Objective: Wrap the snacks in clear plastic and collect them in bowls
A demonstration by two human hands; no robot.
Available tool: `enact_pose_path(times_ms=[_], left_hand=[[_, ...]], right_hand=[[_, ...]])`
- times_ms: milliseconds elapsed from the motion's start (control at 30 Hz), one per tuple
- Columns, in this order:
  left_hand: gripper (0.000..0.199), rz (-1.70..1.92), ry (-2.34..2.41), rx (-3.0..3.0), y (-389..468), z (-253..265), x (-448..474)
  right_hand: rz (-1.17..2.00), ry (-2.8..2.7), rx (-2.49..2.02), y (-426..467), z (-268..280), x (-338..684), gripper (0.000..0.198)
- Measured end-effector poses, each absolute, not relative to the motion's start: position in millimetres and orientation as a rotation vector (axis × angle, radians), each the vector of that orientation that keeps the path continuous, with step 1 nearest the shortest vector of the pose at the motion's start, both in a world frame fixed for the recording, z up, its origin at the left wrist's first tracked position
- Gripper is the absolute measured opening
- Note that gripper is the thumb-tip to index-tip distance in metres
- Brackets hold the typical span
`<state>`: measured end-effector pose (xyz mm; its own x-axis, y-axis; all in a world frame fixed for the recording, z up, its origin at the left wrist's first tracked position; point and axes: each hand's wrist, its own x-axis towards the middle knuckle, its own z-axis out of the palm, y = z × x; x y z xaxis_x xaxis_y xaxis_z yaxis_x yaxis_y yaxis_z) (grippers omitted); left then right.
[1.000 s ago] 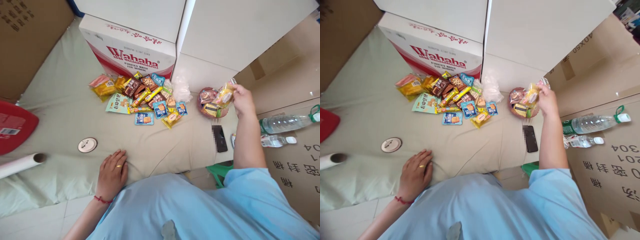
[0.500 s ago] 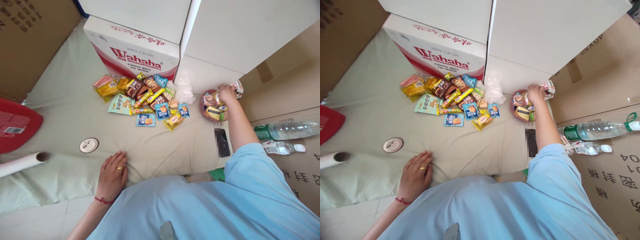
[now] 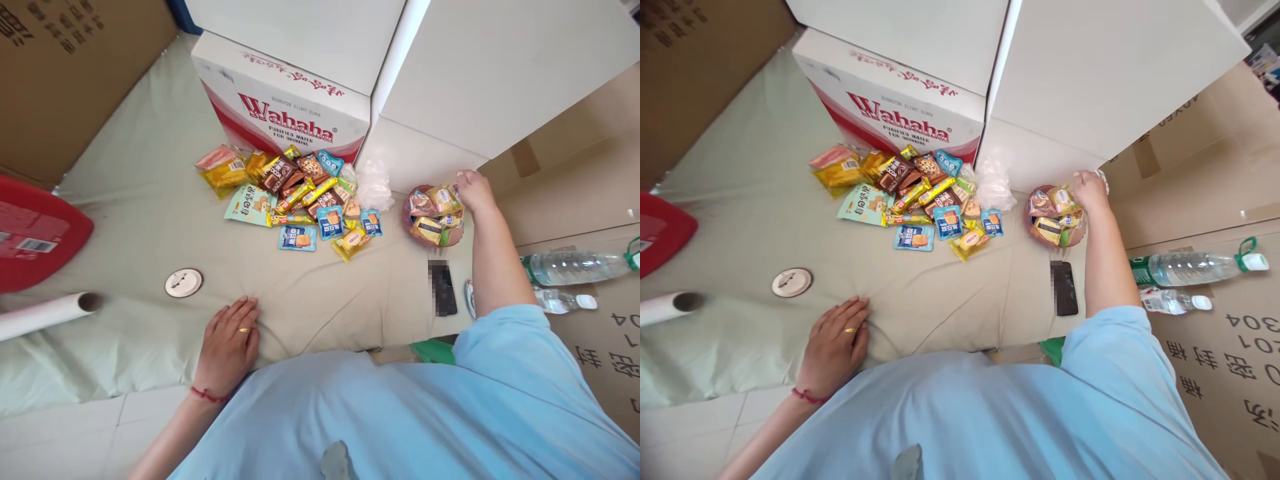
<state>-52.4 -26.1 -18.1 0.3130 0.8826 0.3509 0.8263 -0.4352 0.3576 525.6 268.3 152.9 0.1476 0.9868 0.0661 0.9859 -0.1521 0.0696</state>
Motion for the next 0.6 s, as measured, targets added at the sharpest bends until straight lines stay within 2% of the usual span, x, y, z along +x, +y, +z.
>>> enact_pose_path(times_ms=[100, 167, 300, 433, 500, 600], left_hand=[[0.037, 0.774, 1.596, 2.422, -26.0, -19.9, -52.9], [0.036, 0.778, 1.594, 2.424, -25.6, -20.4, -53.0], [0.032, 0.771, 1.599, 2.459, -25.0, -19.0, -52.7], [0.032, 0.764, 1.605, 2.444, -25.5, -17.5, -51.6], [0.035, 0.768, 1.608, 2.425, -26.0, -18.3, -51.2], [0.039, 0.767, 1.624, 2.389, -26.6, -20.6, -51.5]], right_hand=[[0.084, 2.128, 2.230, 246.0, 144.9, 516.0, 0.049], [0.019, 2.126, 2.215, 237.5, 131.8, 510.7, 0.053], [-0.123, 1.953, 2.460, 252.5, 115.3, 511.6, 0.055], [-0.216, 1.734, 2.597, 286.9, 113.5, 514.2, 0.047], [-0.216, 1.705, 2.592, 293.1, 109.4, 508.1, 0.043], [-0.032, 1.733, 2.567, 282.9, 99.5, 492.3, 0.044]])
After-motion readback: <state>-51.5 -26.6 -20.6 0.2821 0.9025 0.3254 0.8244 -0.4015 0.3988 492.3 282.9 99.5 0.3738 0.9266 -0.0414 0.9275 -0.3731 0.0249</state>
